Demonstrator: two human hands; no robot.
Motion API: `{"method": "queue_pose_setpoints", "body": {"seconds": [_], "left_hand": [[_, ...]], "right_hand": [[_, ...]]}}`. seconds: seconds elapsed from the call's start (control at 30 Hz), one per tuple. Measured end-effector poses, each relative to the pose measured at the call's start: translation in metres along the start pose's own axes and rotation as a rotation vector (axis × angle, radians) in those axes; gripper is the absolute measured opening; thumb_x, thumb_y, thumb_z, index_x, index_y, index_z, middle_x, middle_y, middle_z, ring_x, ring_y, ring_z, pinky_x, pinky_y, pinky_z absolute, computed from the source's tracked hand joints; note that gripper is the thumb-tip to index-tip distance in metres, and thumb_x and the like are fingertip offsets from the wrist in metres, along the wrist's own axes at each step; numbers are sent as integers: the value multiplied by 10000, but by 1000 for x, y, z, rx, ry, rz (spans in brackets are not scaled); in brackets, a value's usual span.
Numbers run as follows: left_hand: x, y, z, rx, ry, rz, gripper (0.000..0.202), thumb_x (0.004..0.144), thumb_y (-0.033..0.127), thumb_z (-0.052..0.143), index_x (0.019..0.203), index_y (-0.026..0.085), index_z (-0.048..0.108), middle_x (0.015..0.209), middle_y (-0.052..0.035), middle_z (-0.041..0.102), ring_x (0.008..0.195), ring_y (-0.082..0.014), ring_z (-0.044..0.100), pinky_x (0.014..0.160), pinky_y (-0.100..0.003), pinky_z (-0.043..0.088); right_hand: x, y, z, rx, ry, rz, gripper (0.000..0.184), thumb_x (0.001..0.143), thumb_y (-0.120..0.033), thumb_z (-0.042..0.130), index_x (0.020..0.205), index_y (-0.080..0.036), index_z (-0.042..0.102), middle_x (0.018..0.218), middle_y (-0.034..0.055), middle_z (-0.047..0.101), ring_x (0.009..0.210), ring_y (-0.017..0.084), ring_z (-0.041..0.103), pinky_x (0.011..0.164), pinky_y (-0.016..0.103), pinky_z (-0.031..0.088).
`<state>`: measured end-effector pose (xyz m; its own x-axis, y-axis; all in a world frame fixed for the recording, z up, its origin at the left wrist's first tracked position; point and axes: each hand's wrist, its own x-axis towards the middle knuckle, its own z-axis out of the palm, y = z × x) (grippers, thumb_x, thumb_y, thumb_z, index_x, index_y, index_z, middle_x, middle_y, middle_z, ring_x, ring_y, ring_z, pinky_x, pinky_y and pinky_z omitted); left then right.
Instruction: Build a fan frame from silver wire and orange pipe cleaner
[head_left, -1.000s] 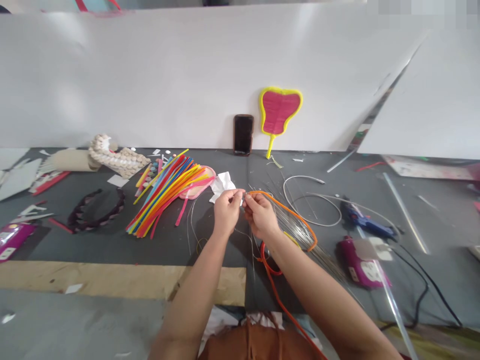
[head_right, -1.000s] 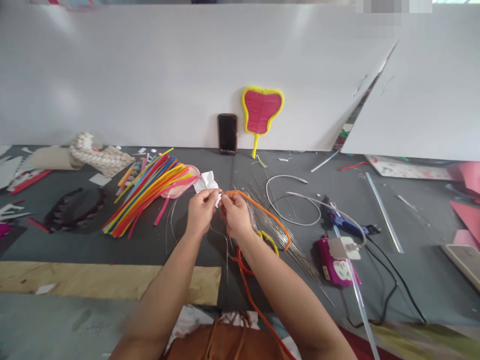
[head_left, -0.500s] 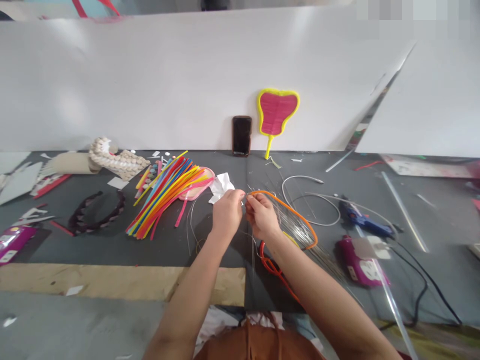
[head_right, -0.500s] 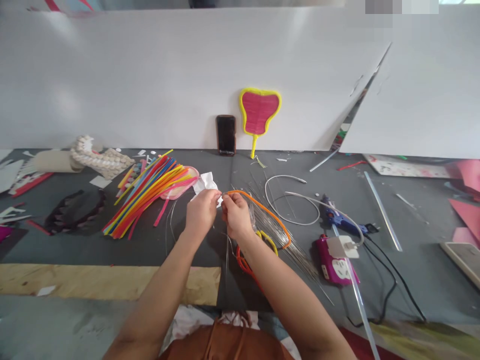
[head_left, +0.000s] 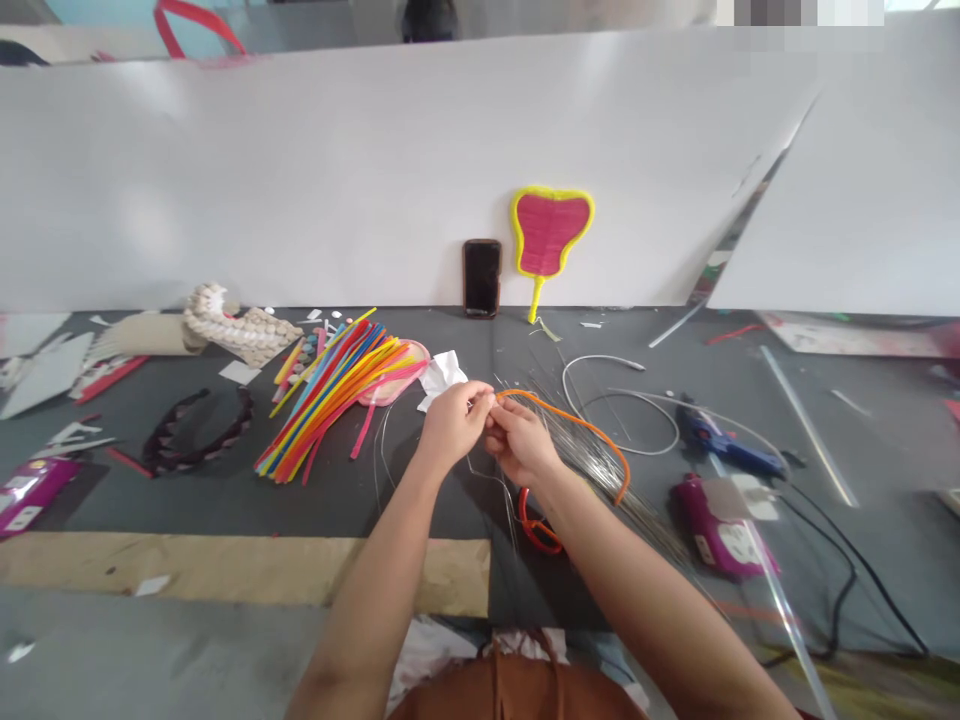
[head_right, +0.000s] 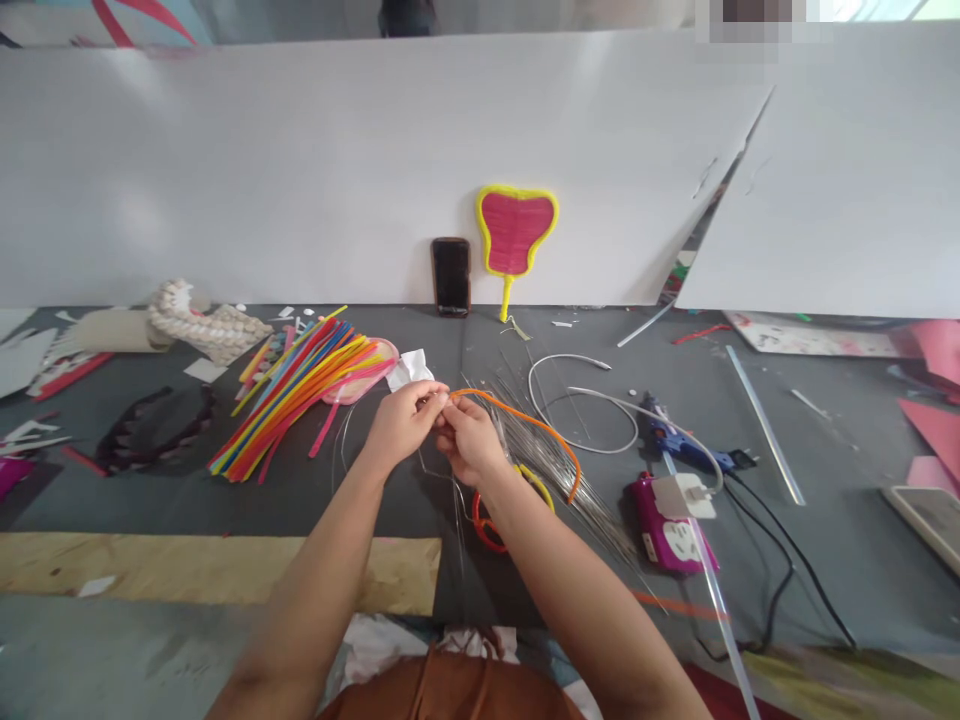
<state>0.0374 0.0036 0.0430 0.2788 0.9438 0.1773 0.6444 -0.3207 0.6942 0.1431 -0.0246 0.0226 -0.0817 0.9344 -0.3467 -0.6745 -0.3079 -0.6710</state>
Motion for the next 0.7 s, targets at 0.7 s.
{"method": "queue_pose_setpoints", "body": {"seconds": [0.7], "left_hand": [[27, -4, -17, 156, 170, -153, 274, 847, 305, 408, 741, 173, 623, 650, -54, 621, 623, -188, 539, 565, -269, 320]], "right_hand": [[-63, 4, -36, -888, 157, -332, 230, 805, -343, 513, 983, -209, 572, 654, -20, 624, 388, 99, 519, 401, 221, 430]]}}
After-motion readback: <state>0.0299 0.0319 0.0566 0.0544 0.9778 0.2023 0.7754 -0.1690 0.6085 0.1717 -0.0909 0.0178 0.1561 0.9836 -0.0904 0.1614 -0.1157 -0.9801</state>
